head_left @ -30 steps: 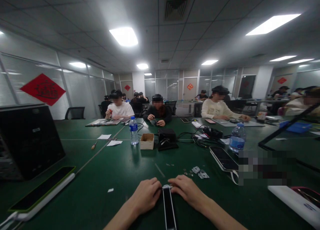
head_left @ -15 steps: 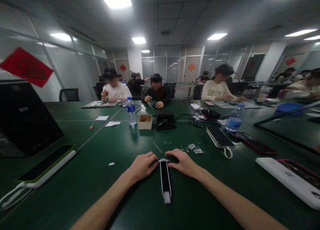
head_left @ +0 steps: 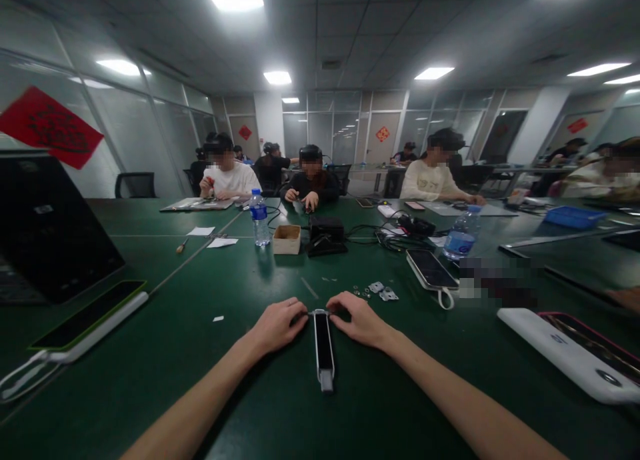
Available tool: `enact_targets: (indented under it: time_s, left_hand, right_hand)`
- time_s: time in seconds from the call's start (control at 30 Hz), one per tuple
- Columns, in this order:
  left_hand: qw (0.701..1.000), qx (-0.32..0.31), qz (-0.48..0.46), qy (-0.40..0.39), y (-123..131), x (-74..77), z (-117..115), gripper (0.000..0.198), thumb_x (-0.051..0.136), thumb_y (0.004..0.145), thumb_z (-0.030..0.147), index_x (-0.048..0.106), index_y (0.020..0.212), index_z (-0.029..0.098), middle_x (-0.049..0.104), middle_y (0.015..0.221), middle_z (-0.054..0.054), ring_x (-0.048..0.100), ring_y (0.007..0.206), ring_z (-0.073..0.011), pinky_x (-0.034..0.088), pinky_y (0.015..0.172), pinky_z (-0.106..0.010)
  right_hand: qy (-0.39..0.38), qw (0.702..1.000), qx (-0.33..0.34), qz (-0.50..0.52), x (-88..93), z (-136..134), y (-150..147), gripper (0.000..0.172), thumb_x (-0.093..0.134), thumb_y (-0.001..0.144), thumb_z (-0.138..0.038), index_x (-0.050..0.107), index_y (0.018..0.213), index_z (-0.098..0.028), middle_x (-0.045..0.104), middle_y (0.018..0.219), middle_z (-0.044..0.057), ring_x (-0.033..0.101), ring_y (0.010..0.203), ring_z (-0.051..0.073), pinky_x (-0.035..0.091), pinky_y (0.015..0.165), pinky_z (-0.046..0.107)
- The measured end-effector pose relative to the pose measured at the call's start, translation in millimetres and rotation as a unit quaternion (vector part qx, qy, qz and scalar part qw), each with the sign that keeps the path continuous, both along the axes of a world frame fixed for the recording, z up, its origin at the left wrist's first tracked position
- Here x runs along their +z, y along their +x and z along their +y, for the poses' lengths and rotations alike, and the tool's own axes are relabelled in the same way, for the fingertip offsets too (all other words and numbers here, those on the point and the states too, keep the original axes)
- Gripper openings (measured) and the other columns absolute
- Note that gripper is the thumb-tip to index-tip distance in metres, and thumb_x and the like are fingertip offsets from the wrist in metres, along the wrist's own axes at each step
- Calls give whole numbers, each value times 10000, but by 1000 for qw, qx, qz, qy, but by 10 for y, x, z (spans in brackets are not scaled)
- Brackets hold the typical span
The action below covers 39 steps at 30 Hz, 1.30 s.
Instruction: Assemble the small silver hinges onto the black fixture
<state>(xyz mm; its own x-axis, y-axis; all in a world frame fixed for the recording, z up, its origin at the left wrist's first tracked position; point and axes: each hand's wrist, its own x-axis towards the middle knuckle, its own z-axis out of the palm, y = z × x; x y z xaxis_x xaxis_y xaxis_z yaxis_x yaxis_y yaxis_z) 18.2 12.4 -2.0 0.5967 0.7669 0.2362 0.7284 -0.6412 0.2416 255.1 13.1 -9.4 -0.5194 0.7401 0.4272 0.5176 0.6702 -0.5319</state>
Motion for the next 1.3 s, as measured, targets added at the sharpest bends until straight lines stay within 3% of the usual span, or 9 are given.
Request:
enact_targets:
  time_s: [0.3,0.5,0.7,0.83,1.03,1.17,1.3]
  left_hand:
    - [1000,13,-19,7,23,3,-50,175,440,903,257,592,963,197,603,892,-25,582,753,-149,440,694,-242]
    - [999,19,-34,-17,27,61,-90,151,471,877,239,585,969,201,606,895,-21,578,766,-151,443,697,-244]
    - [998,23,-34,-38,11,72,-76,171,435,902,254,587,965,206,599,938,-30,573,785,-149,440,692,-240]
    - [998,18,-40,-41,5,47,-61,201,394,924,261,579,984,211,589,928,-26,567,781,-151,434,699,-250]
    - [997,27,-53,-50,28,56,-82,218,373,928,272,573,984,206,598,928,-32,566,793,-157,441,712,-261]
    - [997,29,-53,-53,46,80,-87,221,383,921,279,575,1001,204,608,930,-37,574,789,-164,447,715,-275]
    - [997,28,-50,-49,38,68,-76,215,392,921,284,582,987,210,602,936,-35,574,789,-161,445,708,-266]
  right_hand:
    - [-6,1000,-30,-1,71,-142,23,265,568,780,-158,586,1043,-178,613,1001,77,571,930,206,479,842,366]
    - [3,998,-64,-6,15,-135,42,261,531,792,-159,587,1047,-178,617,1004,81,572,941,214,468,857,377]
    - [77,980,-178,-44,28,65,297,218,472,831,-156,606,1003,-167,628,994,100,561,943,235,456,833,398]
    - [81,962,-236,-115,105,148,523,240,431,866,-164,623,1009,-167,619,1027,103,543,979,236,446,830,377]
    - [60,962,-219,-150,-18,179,521,281,408,903,-210,629,1076,-193,590,1086,110,516,1017,243,445,835,396]
    - [73,967,-206,-134,-131,205,484,277,423,905,-228,623,1097,-225,584,1096,112,501,1033,264,449,825,453]
    - [65,972,-198,-109,-132,201,489,261,432,899,-212,637,1060,-230,594,1069,108,502,1026,267,449,818,472]
